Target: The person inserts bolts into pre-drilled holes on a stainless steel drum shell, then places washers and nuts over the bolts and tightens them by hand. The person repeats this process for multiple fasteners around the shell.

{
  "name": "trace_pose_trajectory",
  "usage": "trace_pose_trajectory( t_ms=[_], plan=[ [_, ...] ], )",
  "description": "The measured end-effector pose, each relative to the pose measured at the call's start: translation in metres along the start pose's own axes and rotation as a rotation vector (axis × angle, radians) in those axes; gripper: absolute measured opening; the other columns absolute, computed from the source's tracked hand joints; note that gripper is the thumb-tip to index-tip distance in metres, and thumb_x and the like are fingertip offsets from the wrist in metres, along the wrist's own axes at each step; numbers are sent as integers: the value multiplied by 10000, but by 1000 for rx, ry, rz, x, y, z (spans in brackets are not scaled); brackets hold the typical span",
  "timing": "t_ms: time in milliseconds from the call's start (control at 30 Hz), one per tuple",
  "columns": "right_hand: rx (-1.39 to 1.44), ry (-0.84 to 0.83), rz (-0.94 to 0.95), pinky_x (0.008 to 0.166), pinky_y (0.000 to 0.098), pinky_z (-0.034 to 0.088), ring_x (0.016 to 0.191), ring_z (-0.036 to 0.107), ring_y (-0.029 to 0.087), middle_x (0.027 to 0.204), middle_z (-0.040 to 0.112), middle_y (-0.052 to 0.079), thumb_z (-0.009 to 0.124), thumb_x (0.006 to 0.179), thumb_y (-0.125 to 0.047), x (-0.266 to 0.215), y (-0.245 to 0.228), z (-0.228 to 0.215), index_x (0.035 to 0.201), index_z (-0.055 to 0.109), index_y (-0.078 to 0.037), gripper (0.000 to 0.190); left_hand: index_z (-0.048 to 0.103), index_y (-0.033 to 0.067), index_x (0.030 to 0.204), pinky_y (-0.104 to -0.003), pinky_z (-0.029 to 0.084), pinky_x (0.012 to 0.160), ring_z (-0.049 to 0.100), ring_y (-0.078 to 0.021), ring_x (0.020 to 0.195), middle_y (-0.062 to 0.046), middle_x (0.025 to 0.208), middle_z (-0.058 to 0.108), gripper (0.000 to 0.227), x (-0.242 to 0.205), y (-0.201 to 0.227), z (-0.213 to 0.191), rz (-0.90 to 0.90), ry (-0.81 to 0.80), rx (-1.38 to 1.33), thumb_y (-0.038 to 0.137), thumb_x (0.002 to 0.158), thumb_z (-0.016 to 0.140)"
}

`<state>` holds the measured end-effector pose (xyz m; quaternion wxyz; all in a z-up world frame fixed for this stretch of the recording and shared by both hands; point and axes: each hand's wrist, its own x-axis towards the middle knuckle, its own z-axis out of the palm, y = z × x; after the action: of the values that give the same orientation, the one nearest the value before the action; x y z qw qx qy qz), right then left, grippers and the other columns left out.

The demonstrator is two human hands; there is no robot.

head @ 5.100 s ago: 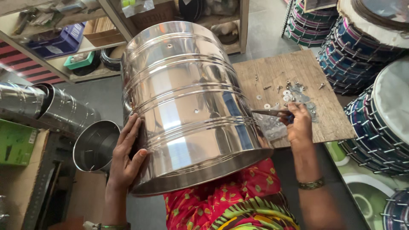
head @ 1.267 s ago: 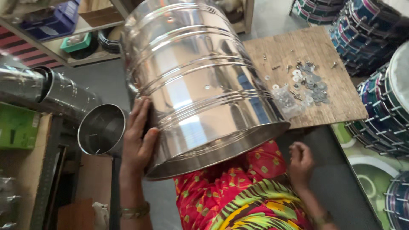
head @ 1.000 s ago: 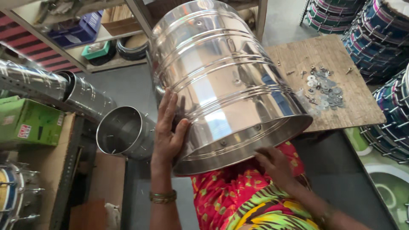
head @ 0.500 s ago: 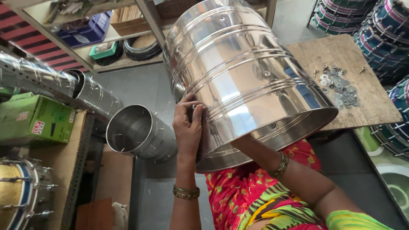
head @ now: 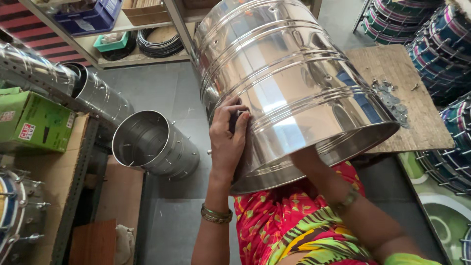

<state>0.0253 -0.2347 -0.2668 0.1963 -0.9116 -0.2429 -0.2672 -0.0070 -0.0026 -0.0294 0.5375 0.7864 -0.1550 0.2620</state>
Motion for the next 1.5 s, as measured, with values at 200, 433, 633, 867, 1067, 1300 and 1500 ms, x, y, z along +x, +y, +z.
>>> trace_pose_trajectory(
  t_ms=[200,433,633,867,1067,1300,1500],
  plan=[
    [690,-161,972,715,445,528,767,668,379,879,731,193,634,997,-226,-71,24,-68,1071,730,-9,248,683,3,1123,-437,454,1136,586,-372,1371,-212,1343,663,165,-1,-2,-5,-1,-10,9,115,1003,676],
    [-85,-64,639,875,446,540,982,680,365,1082,710,157,724,893,-268,-147,65,-135,1009,773,-98,212,684,13,1119,-434,463,1130,586,-374,1374,-210,1336,663,148,-1,-2,0,11,-6,22,112,1009,676],
    [-70,31,687,821,448,554,912,684,365,1004,674,189,750,924,-292,-123,102,-134,1070,798,-132,221,676,7,1108,-417,479,1108,625,-353,1312,-208,1336,667,138,-3,-1,4,-14,-9,-12,81,992,670],
    [13,213,737,758,423,568,848,720,350,945,730,179,743,938,-259,-100,95,-127,1070,794,-107,208,680,3,1101,-398,471,1108,632,-336,1308,-203,1323,675,125,-3,-1,-3,14,-6,-16,60,990,663],
    [-157,117,676,749,410,566,824,720,336,928,734,153,752,954,-296,-119,65,-145,1084,808,-158,197,691,10,1084,-384,501,1059,661,-309,1273,-179,1320,691,119,-3,-8,-15,-43,-49,-48,61,980,662],
    [-58,-13,853,710,391,565,794,730,314,920,741,137,753,908,-312,-163,38,-162,1080,808,-180,224,684,6,1149,-386,486,1104,636,-315,1324,-177,1334,689,173,0,-4,-15,24,-146,-82,53,986,651],
    [44,-458,1002,771,370,594,834,763,270,962,805,99,767,863,-324,-158,30,-189,1069,820,-155,272,684,3,1152,-397,467,1113,627,-339,1313,-191,1313,688,185,6,12,3,62,-186,-42,74,982,663]
  ],
)
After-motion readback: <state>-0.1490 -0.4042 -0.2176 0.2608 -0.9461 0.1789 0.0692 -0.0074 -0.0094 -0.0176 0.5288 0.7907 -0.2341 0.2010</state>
